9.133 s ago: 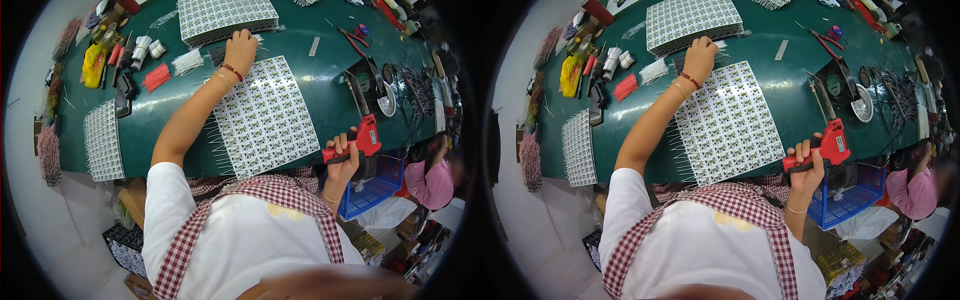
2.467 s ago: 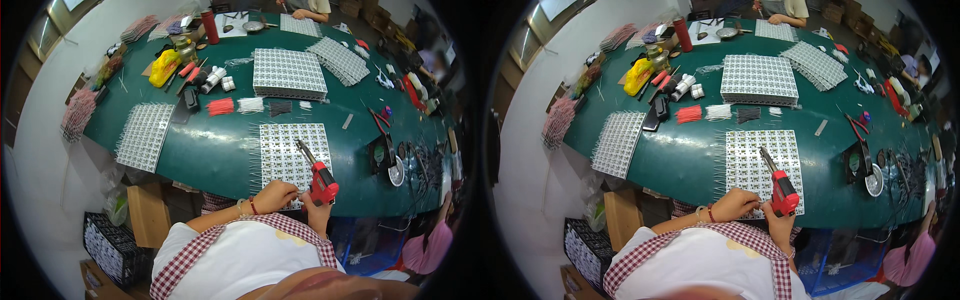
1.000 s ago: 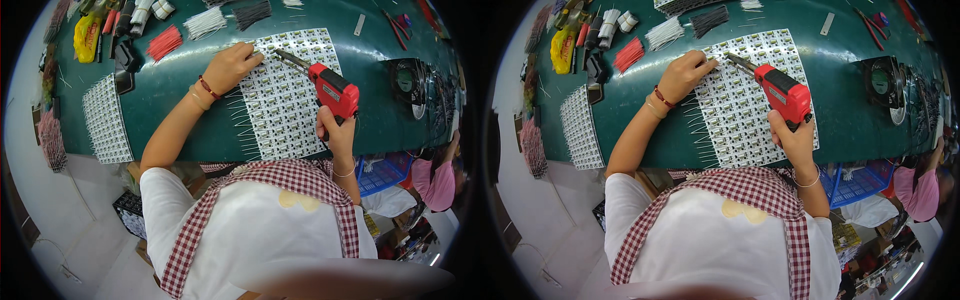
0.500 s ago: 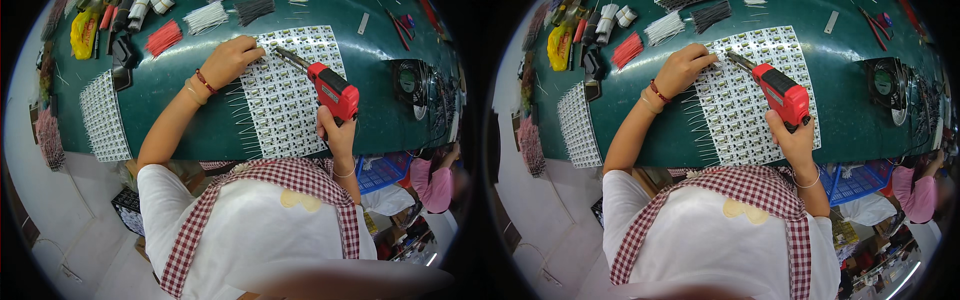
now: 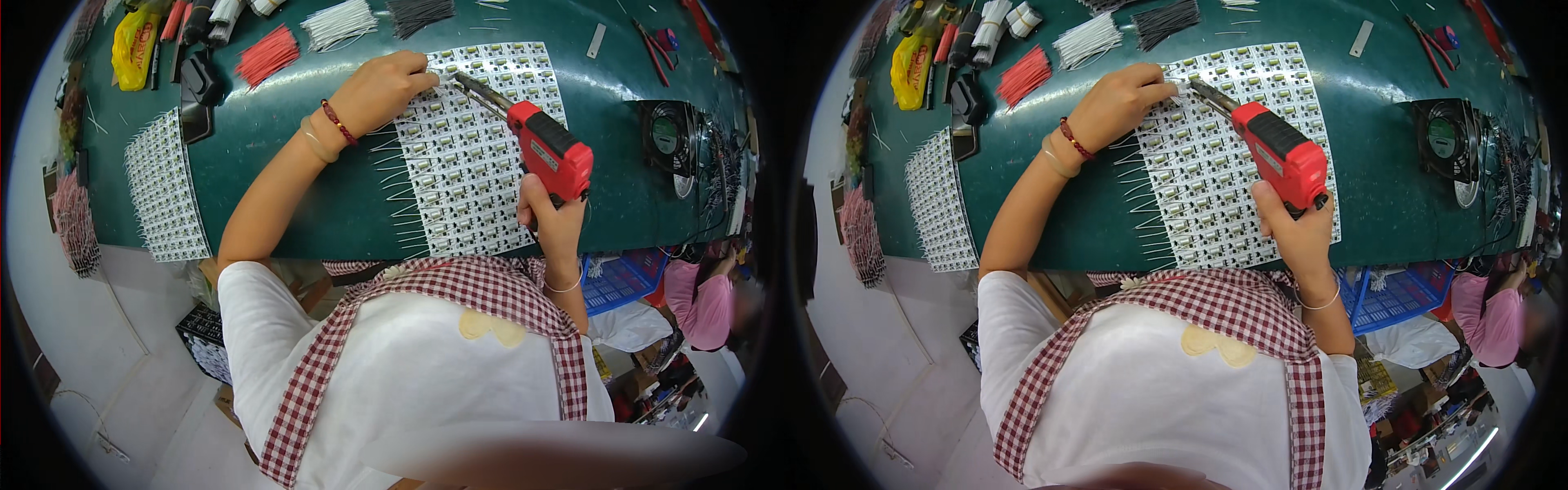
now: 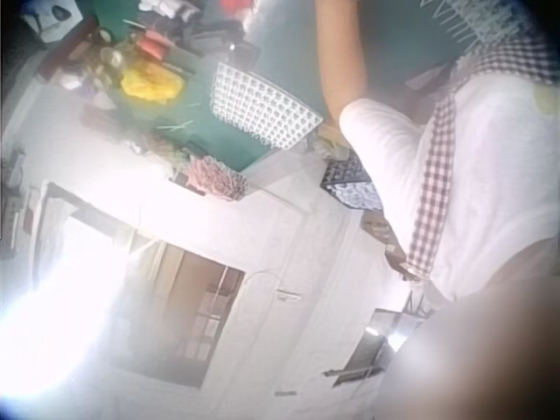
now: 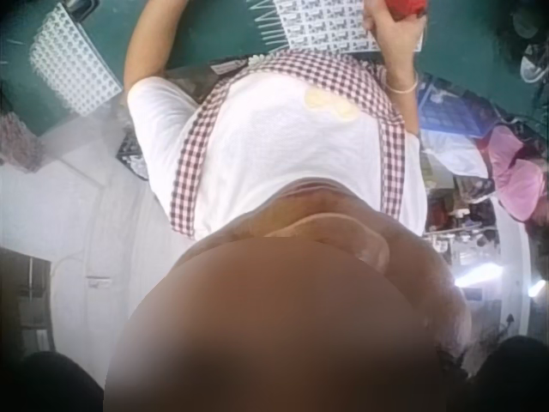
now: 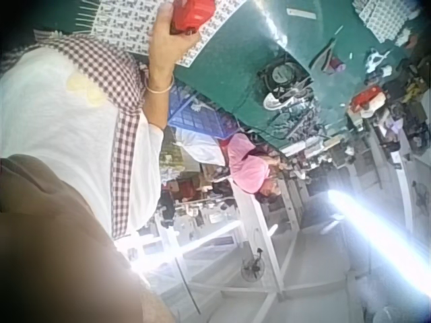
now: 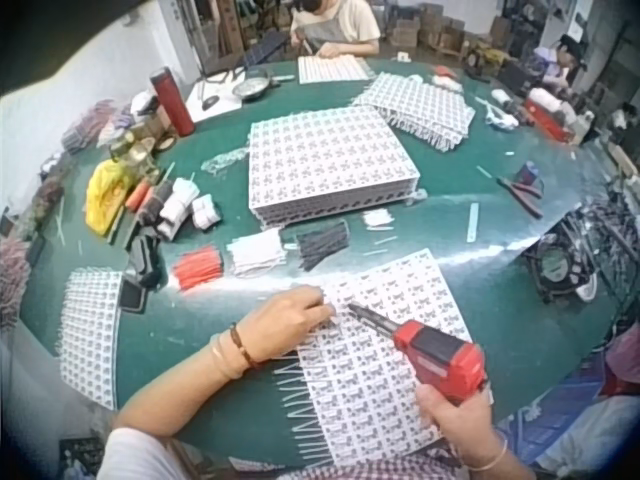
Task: The person joins components and wire leads on a panel of LED circuit boards using a trigger-operated soldering gun.
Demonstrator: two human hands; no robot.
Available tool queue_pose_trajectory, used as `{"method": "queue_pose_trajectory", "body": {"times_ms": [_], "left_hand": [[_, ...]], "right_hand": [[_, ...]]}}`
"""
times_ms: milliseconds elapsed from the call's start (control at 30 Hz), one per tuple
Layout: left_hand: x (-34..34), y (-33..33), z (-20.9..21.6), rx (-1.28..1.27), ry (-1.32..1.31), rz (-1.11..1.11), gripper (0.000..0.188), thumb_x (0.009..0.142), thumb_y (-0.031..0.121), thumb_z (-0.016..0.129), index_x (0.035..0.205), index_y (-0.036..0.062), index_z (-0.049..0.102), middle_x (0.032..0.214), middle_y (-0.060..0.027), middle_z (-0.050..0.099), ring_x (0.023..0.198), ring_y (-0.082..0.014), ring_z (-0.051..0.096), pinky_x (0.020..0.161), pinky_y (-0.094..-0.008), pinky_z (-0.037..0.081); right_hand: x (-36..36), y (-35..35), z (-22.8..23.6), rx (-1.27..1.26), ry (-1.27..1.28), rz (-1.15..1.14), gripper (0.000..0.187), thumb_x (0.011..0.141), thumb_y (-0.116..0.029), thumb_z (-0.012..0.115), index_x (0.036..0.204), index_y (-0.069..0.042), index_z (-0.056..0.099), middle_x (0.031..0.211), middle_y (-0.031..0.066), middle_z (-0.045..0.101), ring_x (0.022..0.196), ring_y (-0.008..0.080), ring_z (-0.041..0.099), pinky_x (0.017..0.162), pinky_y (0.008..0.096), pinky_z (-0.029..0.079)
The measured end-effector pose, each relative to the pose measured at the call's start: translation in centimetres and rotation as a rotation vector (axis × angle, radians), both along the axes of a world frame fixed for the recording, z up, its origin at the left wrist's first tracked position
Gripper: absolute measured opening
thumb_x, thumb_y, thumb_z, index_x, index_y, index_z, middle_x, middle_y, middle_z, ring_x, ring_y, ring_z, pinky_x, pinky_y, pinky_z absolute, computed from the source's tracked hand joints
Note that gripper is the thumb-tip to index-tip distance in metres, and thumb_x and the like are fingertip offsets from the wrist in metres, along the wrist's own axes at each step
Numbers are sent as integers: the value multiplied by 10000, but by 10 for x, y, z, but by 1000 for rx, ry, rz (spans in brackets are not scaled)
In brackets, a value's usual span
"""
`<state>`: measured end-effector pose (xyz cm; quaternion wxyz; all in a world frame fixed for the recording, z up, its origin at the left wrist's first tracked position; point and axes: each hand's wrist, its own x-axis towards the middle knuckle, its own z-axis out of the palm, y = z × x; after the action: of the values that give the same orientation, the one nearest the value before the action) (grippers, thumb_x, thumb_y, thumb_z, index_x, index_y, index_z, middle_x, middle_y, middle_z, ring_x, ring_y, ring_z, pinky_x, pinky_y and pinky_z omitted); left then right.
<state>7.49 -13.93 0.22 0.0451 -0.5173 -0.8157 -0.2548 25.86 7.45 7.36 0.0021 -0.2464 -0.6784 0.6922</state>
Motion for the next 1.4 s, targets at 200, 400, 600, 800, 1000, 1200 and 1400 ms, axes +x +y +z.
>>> {"method": "queue_pose_trajectory", "body": {"times_ms": [200,400,600,800,1000,1200,1400], "left_hand": [[-2,1,4,6,-8,-2,234,723,-24,605,937,56,653,830,-81,573,765,-270,590,657,-350,500],[-4,1,1,31,-22,-12,258,706,-57,588,929,53,656,827,-81,575,759,-275,590,654,-356,501],[-3,0,2,21,-28,-9,255,711,-52,588,936,50,652,828,-86,575,759,-277,592,653,-356,503],[-3,1,4,25,-19,-13,241,719,-43,590,936,46,647,826,-89,573,753,-279,590,653,-357,501],[-4,2,5,3,-3,-21,229,731,-31,589,938,48,648,826,-91,574,755,-277,592,658,-356,501],[-4,2,4,1,9,-20,198,749,-8,590,930,44,650,826,-91,578,758,-277,596,657,-355,501],[-2,1,4,-26,10,-15,200,750,1,591,935,46,654,832,-89,581,765,-279,598,661,-355,503]], "right_hand": [[-6,8,-1,-76,23,103,156,890,-153,636,859,-10,583,560,14,549,412,77,494,396,213,379],[-8,8,-1,-262,18,-6,175,907,-158,594,928,11,555,558,44,526,400,105,489,387,241,408],[-4,9,-10,-183,9,14,220,932,-185,561,998,24,536,579,51,510,389,100,446,391,249,421],[0,4,-5,-51,30,67,206,912,-131,577,1021,41,544,572,43,521,404,90,471,394,236,402],[2,-1,-4,45,-33,72,136,861,-130,673,830,-27,589,564,-13,546,428,58,498,404,208,381],[3,-2,-1,66,-9,101,175,898,-83,582,1015,44,554,560,17,523,420,81,475,410,218,373],[1,3,3,33,53,68,257,895,-93,579,1088,72,537,577,26,515,422,85,471,409,223,380]]}}
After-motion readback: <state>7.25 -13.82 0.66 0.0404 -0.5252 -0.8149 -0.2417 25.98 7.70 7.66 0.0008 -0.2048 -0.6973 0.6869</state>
